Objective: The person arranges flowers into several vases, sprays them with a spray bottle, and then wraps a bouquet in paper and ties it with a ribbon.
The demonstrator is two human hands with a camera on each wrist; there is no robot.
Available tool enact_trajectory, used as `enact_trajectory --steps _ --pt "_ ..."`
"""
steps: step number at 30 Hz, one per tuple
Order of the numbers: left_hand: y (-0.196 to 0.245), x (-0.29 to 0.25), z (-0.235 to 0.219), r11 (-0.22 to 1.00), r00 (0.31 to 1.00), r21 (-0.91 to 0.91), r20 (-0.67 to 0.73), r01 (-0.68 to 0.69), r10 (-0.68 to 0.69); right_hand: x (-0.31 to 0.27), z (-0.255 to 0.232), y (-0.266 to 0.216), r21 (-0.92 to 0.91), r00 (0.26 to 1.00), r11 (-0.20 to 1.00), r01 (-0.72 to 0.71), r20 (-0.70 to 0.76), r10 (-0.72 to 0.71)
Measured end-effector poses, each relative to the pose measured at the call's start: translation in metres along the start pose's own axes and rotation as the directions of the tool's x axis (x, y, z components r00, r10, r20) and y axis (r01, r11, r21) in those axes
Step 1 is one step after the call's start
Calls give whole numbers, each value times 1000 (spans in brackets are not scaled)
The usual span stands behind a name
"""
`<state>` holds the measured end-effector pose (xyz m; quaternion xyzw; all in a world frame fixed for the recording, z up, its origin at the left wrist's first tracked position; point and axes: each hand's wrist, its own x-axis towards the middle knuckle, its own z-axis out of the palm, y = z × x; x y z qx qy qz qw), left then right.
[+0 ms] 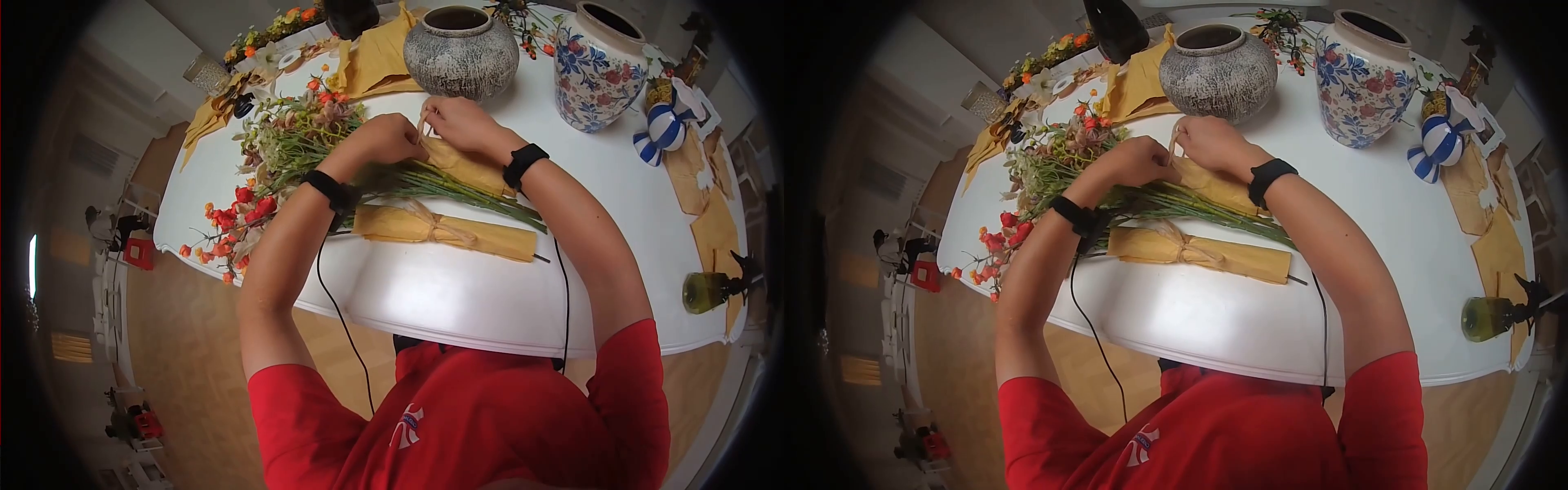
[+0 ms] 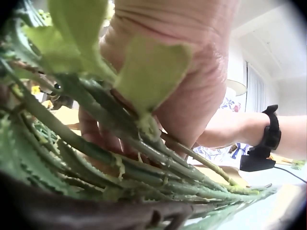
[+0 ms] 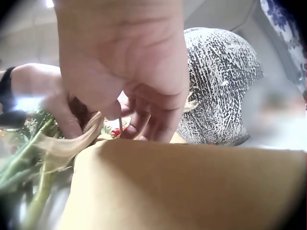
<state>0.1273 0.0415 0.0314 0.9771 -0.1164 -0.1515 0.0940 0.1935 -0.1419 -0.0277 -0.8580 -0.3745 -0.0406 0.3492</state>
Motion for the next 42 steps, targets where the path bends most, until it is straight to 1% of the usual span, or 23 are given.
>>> enact_trajectory --steps 1,2,5,7,10,13,14,16,19,20,22,23,24,25,26,29,32,35,36,37,38,41,42 --pt "3 -6 -8 1000 1000 -23 23 4 -4 -1 1 2 0 998 1000 -17 -56 17" --pt "4 -12 -14 999 999 -45 47 10 -8 -4 -4 -2 -7 997 998 -55 -54 55" --pt "-4 -27 -26 906 1000 -423 -2 -15 16 -9 -13 -3 -69 983 981 -179 -57 175" --pt "-8 -37 -37 901 1000 -433 11 -18 25 -13 -15 8 -165 962 948 -273 -73 264" --pt "-3 -53 -50 883 999 -470 -48 -16 -7 -24 -27 13 -211 936 916 -342 7 351" --pt "7 -64 -58 916 998 -401 -62 -20 -6 -39 -38 -6 -432 942 853 -295 20 335" --pt "6 -62 -58 892 998 -449 -54 -54 33 -43 -40 -11 -406 950 879 -252 72 305" --pt "1 -56 -60 833 993 -541 -43 -116 110 -50 -40 -18 -344 956 924 -168 174 238" --pt "8 -48 -62 508 965 -843 -49 -178 258 -60 -26 -22 -250 976 963 -98 165 142" --pt "14 -45 -64 453 967 -880 -28 -144 252 -60 -30 -31 -238 952 961 -139 236 196" --pt "9 -22 -57 800 990 -584 -70 -140 122 -57 -18 -23 -263 962 961 -89 229 152" --pt "9 -13 -51 915 992 -389 -110 -106 68 -57 -15 -21 -275 965 959 -65 226 131" --pt "8 -6 -42 986 991 -145 -120 -76 59 -59 -11 -19 -250 975 966 -58 195 110" --pt "10 -1 -33 994 990 107 -133 -37 51 -59 -10 -19 -258 973 964 -60 202 115" --pt "11 4 -26 936 988 353 -147 8 47 -58 -9 -19 -266 971 962 -61 208 119" --pt "14 19 -7 932 986 344 -150 118 -69 -58 -8 -19 -259 972 964 -56 205 112" --pt "4 34 1 951 992 282 -54 128 -118 -59 -9 -20 -234 973 971 -41 213 92" --pt "-14 52 7 939 999 345 25 13 -23 -57 -9 -18 -225 975 974 -15 213 65" --pt "-21 54 6 987 996 143 40 75 -82 -58 -8 -16 -224 976 974 -9 211 58" --pt "-6 36 -11 988 988 -63 68 142 -137 -57 -6 -15 -236 974 972 -13 217 66" --pt "6 20 -27 941 977 -265 107 209 -187 -56 -5 -14 -247 972 969 -16 223 73" --pt "19 -10 -54 836 982 -534 -48 128 -180 -56 -7 -18 -268 966 963 -9 245 78" --pt "26 -22 -65 809 981 -579 -77 100 -176 -55 -9 -22 -273 965 962 -2 252 74"
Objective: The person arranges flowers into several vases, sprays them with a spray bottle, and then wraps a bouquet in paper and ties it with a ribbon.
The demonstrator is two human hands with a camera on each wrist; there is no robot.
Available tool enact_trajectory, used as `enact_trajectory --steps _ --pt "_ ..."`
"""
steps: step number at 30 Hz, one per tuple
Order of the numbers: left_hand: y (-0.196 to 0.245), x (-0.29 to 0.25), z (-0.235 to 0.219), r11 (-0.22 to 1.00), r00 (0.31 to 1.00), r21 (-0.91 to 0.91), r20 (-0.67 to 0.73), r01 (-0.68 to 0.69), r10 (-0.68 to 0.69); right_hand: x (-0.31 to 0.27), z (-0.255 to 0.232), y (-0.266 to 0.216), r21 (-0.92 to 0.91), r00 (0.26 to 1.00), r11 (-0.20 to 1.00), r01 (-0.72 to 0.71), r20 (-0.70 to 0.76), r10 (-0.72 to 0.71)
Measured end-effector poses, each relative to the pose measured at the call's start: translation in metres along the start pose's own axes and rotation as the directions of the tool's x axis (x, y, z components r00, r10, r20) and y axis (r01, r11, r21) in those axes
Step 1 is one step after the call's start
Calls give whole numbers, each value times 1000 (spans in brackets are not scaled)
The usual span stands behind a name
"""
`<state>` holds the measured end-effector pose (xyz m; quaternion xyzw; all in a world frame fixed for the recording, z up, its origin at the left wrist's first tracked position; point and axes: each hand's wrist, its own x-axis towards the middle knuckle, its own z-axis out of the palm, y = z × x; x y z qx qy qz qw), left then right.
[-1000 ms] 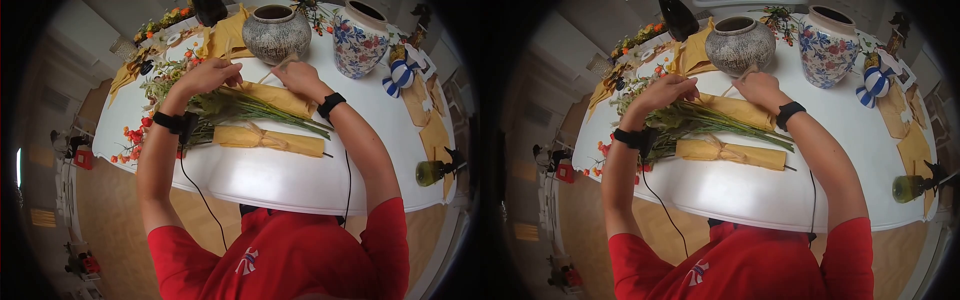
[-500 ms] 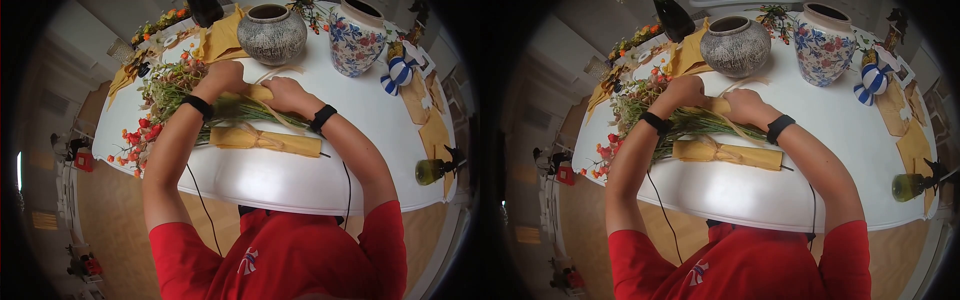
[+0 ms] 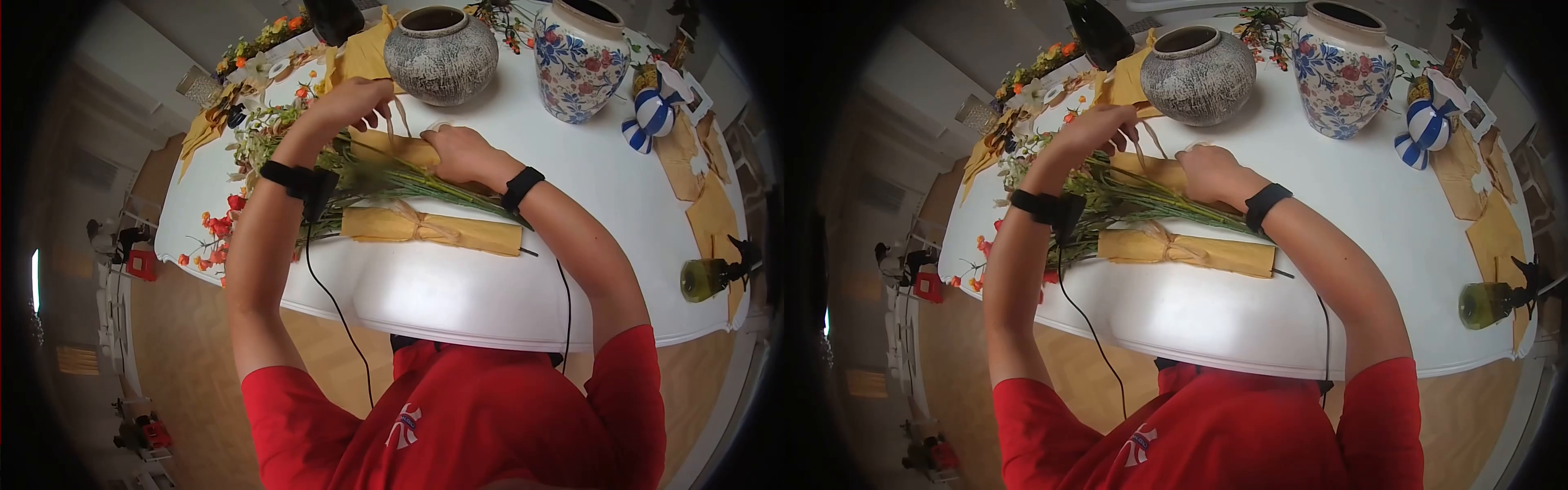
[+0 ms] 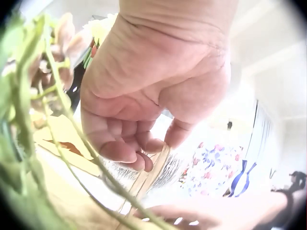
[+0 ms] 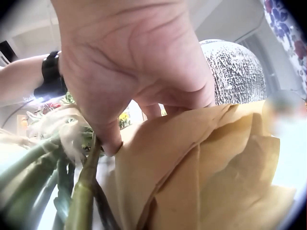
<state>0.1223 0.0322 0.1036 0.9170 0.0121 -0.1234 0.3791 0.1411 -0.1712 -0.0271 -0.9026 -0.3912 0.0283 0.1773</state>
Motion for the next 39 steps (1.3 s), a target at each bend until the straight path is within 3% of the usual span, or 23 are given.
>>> enact_trajectory --steps 2,5,8,11,15,17,19,20,23,25,27,31,36,39 --pt "22 -24 -13 993 998 -111 -46 -44 39 3 -2 -2 10 998 999 -30 49 30" --pt "32 -37 -26 930 967 -289 -177 -228 182 4 -4 -1 14 997 999 -33 72 32" --pt "39 -46 -39 873 901 -291 -316 -391 298 6 -4 0 26 996 1000 -16 85 13" --pt "39 -36 -70 769 859 -423 -406 -479 311 2 -3 1 20 999 1000 19 26 -20" --pt "37 -38 -81 724 664 -189 -595 -664 453 -1 -6 -1 -10 997 999 41 -57 -42" --pt "41 -41 -73 806 620 68 -603 -588 502 -3 -3 0 10 988 998 57 -142 -55" --pt "45 -42 -50 828 583 395 -587 -399 561 -2 -2 2 89 983 995 44 -180 -27" --pt "48 -44 -43 816 680 507 -497 -277 539 0 -3 3 156 984 987 23 -175 4" --pt "-3 -3 -24 664 789 735 -325 -136 521 2 -2 2 242 977 970 -5 -204 56" --pt "-28 11 -19 638 900 766 -217 -83 378 3 -3 2 270 968 963 -19 -237 86" --pt "-55 27 -19 606 951 795 -160 -35 266 2 -5 2 309 957 950 -43 -260 128" --pt "-76 45 -20 564 998 826 -25 -9 52 3 -5 3 190 974 981 -41 -211 81" --pt "-91 69 -15 453 999 892 16 7 -48 2 -2 -2 145 973 989 23 -232 12" --pt "-91 66 -10 410 998 912 -12 37 -64 4 2 -1 22 969 999 29 -245 -22"
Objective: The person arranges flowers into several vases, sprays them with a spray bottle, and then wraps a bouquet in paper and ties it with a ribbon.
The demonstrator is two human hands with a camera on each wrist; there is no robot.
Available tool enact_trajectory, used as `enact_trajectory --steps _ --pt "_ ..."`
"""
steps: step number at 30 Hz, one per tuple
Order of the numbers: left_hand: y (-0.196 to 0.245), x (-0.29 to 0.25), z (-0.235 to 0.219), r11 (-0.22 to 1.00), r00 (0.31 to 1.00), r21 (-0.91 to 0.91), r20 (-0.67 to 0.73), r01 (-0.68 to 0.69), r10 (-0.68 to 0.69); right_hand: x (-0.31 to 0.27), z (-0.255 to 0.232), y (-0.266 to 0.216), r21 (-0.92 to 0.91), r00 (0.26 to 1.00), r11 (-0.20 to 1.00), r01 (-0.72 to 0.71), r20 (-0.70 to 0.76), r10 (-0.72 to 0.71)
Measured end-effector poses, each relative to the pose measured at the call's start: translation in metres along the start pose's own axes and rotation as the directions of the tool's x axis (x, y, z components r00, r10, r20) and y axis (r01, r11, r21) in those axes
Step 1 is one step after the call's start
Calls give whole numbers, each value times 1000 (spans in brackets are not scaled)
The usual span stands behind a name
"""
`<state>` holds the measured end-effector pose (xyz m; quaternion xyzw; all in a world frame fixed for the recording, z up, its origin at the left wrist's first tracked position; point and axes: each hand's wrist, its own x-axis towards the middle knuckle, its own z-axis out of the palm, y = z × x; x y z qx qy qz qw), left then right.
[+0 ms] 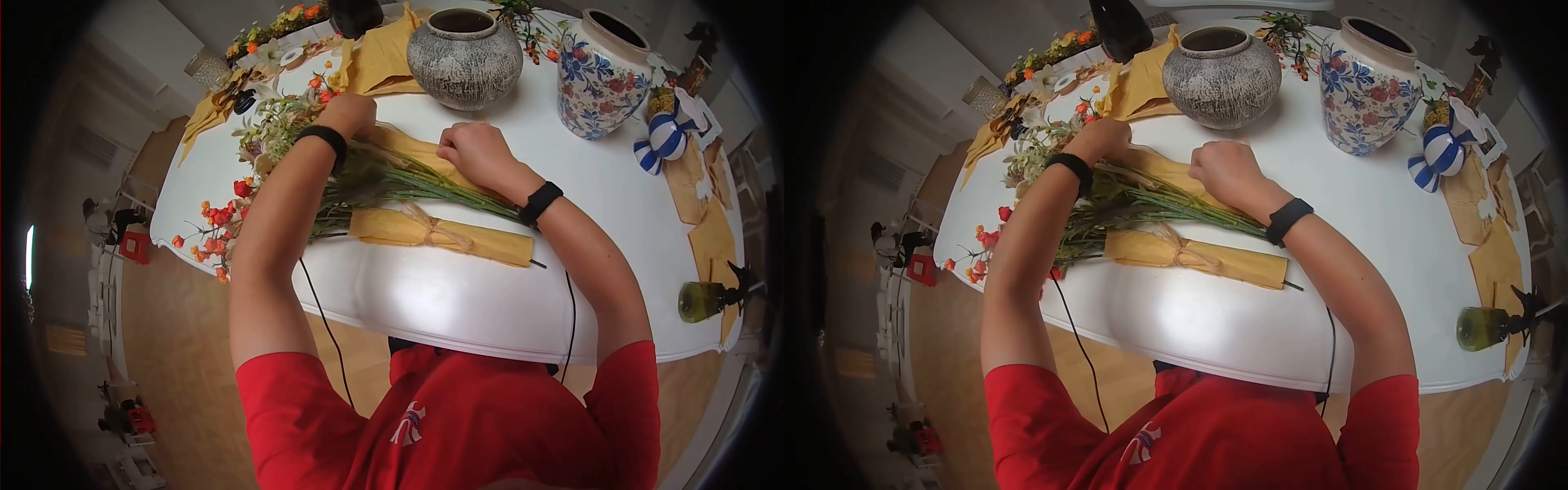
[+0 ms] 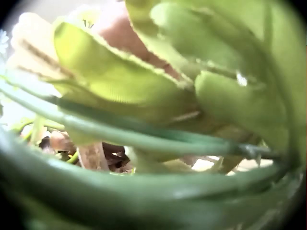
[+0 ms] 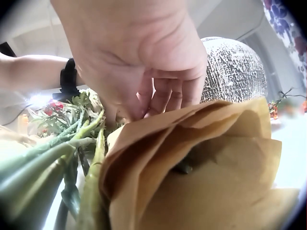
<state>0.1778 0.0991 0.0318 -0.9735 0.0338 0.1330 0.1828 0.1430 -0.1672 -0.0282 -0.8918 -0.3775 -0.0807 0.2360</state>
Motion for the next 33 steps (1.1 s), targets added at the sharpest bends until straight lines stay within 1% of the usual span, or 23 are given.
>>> enact_trajectory --steps 4,6,9,10,12,15,17,18,21,24,27,28,30,31,33 --pt "10 -1 3 994 999 101 -22 49 -47 -7 -1 -1 -3 999 999 39 5 -39" --pt "11 0 3 992 998 109 -18 60 -58 -6 1 2 -4 999 999 39 30 -39" --pt "12 -1 0 992 998 103 -25 67 -65 -6 9 3 -122 995 992 19 97 -8" --pt "10 -1 0 993 997 98 -31 71 -68 -8 11 3 -99 1000 995 28 2 -28" --pt "5 6 7 992 995 84 -55 92 -88 -15 17 2 -54 981 997 57 -185 -66" --pt "1 4 7 992 993 76 -65 100 -95 -17 4 -3 3 999 1000 -1 -49 1" --pt "1 1 2 992 995 81 -53 94 -90 -12 -10 -9 -2 989 999 -51 142 51" --pt "1 -1 0 992 995 86 -40 89 -86 -10 -13 -11 -8 969 997 -75 237 75" --pt "1 0 1 993 995 79 -40 91 -88 -7 -3 -9 -124 951 989 -75 289 109" --pt "-2 -1 5 994 994 68 -68 86 -81 -13 8 -2 -60 994 998 -17 102 23" --pt "-2 -7 1 998 997 53 -68 44 -41 -21 3 -1 -77 996 993 -86 8 87" --pt "-3 -10 0 998 998 48 -61 27 -24 -22 -3 0 -90 990 987 -131 50 136" --pt "-6 -8 4 999 995 21 -94 41 -39 -26 -26 3 -125 962 968 -219 137 235" --pt "-6 -6 7 999 993 8 -111 44 -43 -29 -39 4 -130 931 952 -276 210 299" --pt "-6 -8 5 999 994 5 -98 48 -47 -36 -49 11 -138 914 938 -317 221 341"
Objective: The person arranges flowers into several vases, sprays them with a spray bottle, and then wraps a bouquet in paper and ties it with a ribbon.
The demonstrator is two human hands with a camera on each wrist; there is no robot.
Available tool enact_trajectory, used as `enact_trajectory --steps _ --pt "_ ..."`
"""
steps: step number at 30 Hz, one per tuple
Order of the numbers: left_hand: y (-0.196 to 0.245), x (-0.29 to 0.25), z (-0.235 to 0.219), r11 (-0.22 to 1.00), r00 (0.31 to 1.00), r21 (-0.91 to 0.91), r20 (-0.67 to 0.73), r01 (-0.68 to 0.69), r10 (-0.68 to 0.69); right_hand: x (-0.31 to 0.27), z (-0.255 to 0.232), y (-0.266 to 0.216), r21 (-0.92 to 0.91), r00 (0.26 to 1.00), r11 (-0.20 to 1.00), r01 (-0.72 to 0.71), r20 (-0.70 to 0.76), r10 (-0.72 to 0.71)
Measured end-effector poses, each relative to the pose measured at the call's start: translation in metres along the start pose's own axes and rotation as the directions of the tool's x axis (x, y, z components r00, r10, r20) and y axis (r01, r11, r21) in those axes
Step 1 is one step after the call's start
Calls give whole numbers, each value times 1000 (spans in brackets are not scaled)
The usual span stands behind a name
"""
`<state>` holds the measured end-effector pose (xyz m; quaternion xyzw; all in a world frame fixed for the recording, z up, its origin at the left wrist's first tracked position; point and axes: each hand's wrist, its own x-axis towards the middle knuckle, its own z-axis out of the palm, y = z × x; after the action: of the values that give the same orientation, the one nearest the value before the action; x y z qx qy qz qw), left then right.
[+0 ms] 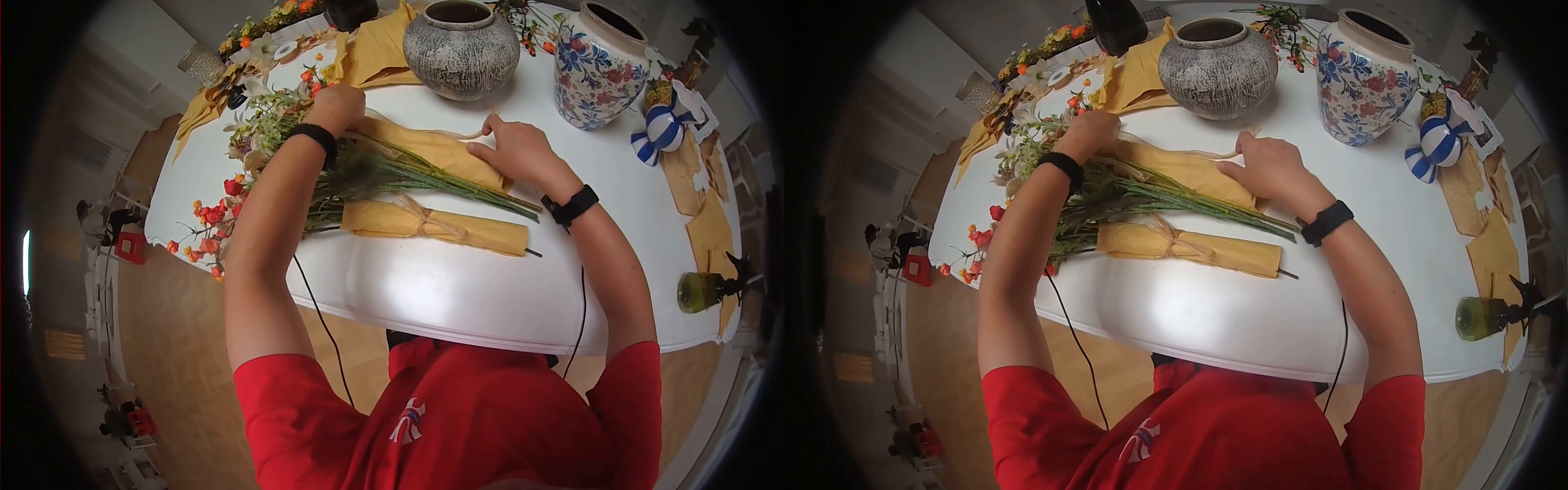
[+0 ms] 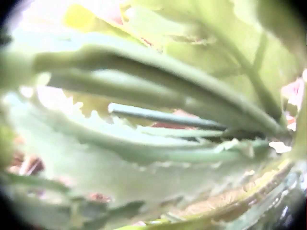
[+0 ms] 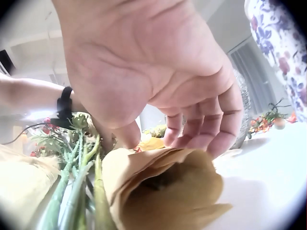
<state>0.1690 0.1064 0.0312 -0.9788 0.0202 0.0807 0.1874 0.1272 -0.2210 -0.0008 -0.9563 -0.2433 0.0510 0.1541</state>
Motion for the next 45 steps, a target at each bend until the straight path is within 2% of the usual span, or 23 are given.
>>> enact_trajectory --steps 4,5,8,11,14,17,20,24,27,30,33,37,40,41,43,45 --pt "1 -1 -8 999 997 41 72 12 -15 -9 -1 18 -47 999 998 -36 10 37" --pt "-1 0 -6 1000 999 17 39 9 -10 -9 0 20 -68 999 997 -39 11 40" --pt "-5 2 1 999 1000 -38 -19 4 -4 -18 1 20 83 989 990 -115 104 106" --pt "-5 2 1 999 1000 -35 -5 1 -2 -26 6 22 292 994 951 -106 38 99" --pt "-6 3 4 1000 1000 -15 -6 -2 2 -29 8 25 545 983 819 -181 93 156" --pt "-8 4 9 1000 1000 -7 -8 4 -4 -32 3 37 669 989 730 -139 53 139" --pt "-7 0 8 1000 1000 31 29 1 -2 -42 -13 56 787 993 616 -15 -60 101" --pt "-6 -2 4 1000 999 18 32 7 -7 -63 -37 73 796 950 597 99 -254 180" --pt "-11 0 9 1000 1000 11 23 -2 2 -79 -46 89 784 882 593 185 -398 250" --pt "-8 -6 4 1000 1000 -27 5 -7 7 -105 -64 116 652 809 726 219 -537 239" --pt "-5 -19 -11 993 1000 -120 -23 -11 8 -129 -81 118 575 698 748 333 -683 215" --pt "-14 -16 -29 964 991 -243 -103 -105 82 -155 -95 115 507 585 770 387 -781 220" --pt "-14 -29 -65 887 997 -462 -77 -14 -25 -163 -97 109 520 544 746 415 -799 255" --pt "-18 -34 -77 847 993 -530 -119 -41 -27 -164 -96 106 514 525 744 427 -811 259" --pt "-28 -45 -100 752 980 -652 -194 -97 -42 -163 -96 104 537 537 723 434 -799 271" --pt "-37 -62 -130 692 952 -716 -268 -93 -149 -157 -94 102 555 553 704 443 -787 272"
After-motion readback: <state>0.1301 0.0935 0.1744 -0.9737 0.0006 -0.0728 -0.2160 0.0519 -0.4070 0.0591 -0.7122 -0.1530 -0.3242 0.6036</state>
